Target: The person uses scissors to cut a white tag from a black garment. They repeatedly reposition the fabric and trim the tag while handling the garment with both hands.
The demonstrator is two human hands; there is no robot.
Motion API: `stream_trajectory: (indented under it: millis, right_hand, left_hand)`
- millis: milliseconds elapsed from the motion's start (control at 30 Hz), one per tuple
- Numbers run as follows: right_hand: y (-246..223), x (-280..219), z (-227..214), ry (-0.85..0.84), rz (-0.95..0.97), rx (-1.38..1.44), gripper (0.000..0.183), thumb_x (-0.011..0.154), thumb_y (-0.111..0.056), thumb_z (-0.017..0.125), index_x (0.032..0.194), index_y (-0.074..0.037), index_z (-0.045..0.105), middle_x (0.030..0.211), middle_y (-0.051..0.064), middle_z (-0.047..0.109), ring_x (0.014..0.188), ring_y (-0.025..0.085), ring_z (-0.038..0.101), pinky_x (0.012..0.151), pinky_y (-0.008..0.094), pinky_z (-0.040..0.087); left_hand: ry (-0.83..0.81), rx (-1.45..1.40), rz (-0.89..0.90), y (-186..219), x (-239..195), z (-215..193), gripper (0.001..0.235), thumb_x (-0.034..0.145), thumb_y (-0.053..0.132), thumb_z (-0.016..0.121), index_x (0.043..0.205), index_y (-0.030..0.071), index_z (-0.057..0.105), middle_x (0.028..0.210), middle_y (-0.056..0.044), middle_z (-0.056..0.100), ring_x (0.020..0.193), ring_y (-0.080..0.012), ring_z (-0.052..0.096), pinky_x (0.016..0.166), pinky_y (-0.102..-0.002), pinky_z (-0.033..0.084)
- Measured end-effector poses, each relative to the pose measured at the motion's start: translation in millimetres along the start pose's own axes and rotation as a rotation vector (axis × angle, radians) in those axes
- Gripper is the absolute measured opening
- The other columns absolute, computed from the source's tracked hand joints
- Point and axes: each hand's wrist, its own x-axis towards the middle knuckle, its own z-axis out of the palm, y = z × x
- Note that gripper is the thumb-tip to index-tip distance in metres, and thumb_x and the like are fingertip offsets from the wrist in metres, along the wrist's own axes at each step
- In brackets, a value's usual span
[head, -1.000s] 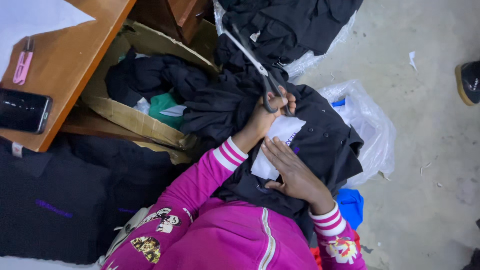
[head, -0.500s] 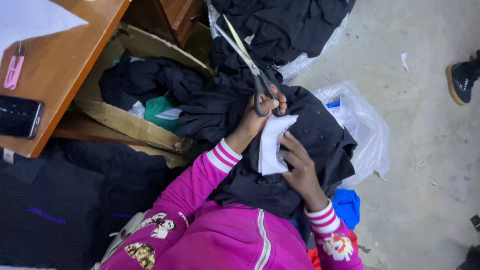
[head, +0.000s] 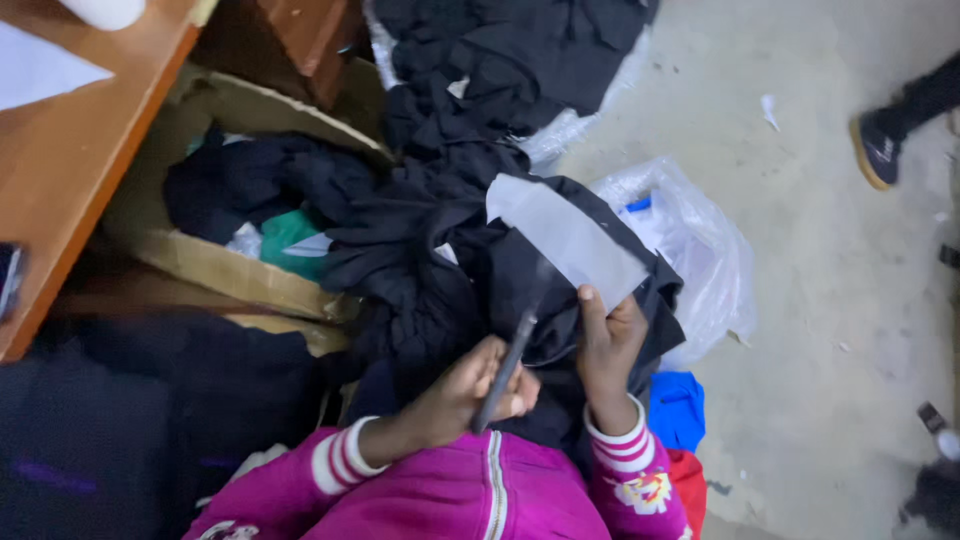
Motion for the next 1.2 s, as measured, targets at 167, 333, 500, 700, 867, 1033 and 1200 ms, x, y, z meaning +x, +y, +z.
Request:
stream_trajectory:
  millis: [167, 333, 500, 700, 867, 1033, 1200]
  right_hand:
    - [-50.4, -5.6, 19.9, -0.189, -0.182, 0.010, 0.030, 0.112, -0.019, 0.058, 0.097, 0.005, 0.068, 0.092, 0.018, 0.062, 0.085, 0.026, 0.057, 0.080, 0.043, 0.047]
    - [-72.5, -7.6, 6.1, -0.355, -0.274, -0.079, 0.021, 0.107, -0.011, 0.062, 0.101, 0.007, 0.069, 0.126, 0.027, 0.065, 0.115, 0.048, 0.064, 0.101, 0.054, 0.046]
    - [-50.0, -8.4, -18.2, -0.178, -0.129, -0.090, 0.013, 0.104, -0.002, 0.065, 0.095, 0.007, 0.067, 0.129, 0.027, 0.064, 0.123, 0.043, 0.062, 0.110, 0.056, 0.041]
    - [-29.8, 8.1, 4.4, 0.043, 0.408, 1.110, 0.022, 0.108, -0.007, 0.056, 0.108, 0.007, 0.072, 0.123, 0.021, 0.074, 0.101, 0.039, 0.077, 0.109, 0.068, 0.056]
    - [-17.0, 15.9, 26.8, 0.027, 0.428, 1.192, 0.024, 0.110, -0.014, 0.057, 0.111, 0.000, 0.076, 0.113, 0.015, 0.080, 0.090, 0.032, 0.079, 0.119, 0.064, 0.049]
    - [4.9, 10.2, 42.9, 0.019, 0.410, 1.044, 0.022, 0.109, -0.024, 0.060, 0.116, -0.008, 0.074, 0.109, 0.009, 0.081, 0.085, 0.026, 0.080, 0.115, 0.058, 0.056]
    - [0.4, 7.5, 41.1, 0.067, 0.296, 0.910, 0.027, 0.110, -0.029, 0.056, 0.122, -0.009, 0.070, 0.114, 0.011, 0.080, 0.093, 0.024, 0.080, 0.111, 0.056, 0.060]
  left_hand:
    - [0.393, -0.076, 0.324, -51.1, 48.1, -43.9, 0.062, 0.084, 0.008, 0.090, 0.127, 0.005, 0.046, 0.109, -0.013, 0.057, 0.107, -0.0283, 0.064, 0.094, -0.039, 0.056]
    - [0.509, 0.151, 0.440, 9.5, 93.0, -39.5, 0.061, 0.084, 0.024, 0.091, 0.123, 0.006, 0.048, 0.101, -0.008, 0.048, 0.095, -0.0243, 0.052, 0.078, -0.034, 0.044]
    - [0.354, 0.385, 0.368, -19.5, 155.6, -56.9, 0.076, 0.072, 0.043, 0.098, 0.129, 0.013, 0.057, 0.106, -0.014, 0.072, 0.104, -0.0355, 0.072, 0.085, -0.045, 0.058]
    - [0.120, -0.034, 0.316, -36.8, 136.2, -89.5, 0.073, 0.071, 0.002, 0.098, 0.125, 0.011, 0.051, 0.100, 0.001, 0.052, 0.087, -0.0118, 0.059, 0.080, -0.032, 0.066]
    - [0.129, 0.513, -0.011, 28.3, 8.1, -71.2, 0.027, 0.085, 0.026, 0.089, 0.091, 0.007, 0.070, 0.066, -0.011, 0.072, 0.062, -0.0211, 0.070, 0.057, -0.032, 0.055]
    - [-0.092, 0.753, -0.245, -13.1, -27.7, -81.2, 0.032, 0.087, 0.027, 0.082, 0.100, 0.003, 0.066, 0.079, -0.023, 0.076, 0.079, -0.0384, 0.077, 0.065, -0.047, 0.057]
    - [-0.144, 0.750, -0.170, 2.5, -15.5, -71.2, 0.029, 0.089, 0.024, 0.076, 0.095, -0.002, 0.061, 0.072, -0.028, 0.070, 0.072, -0.0414, 0.075, 0.061, -0.049, 0.056]
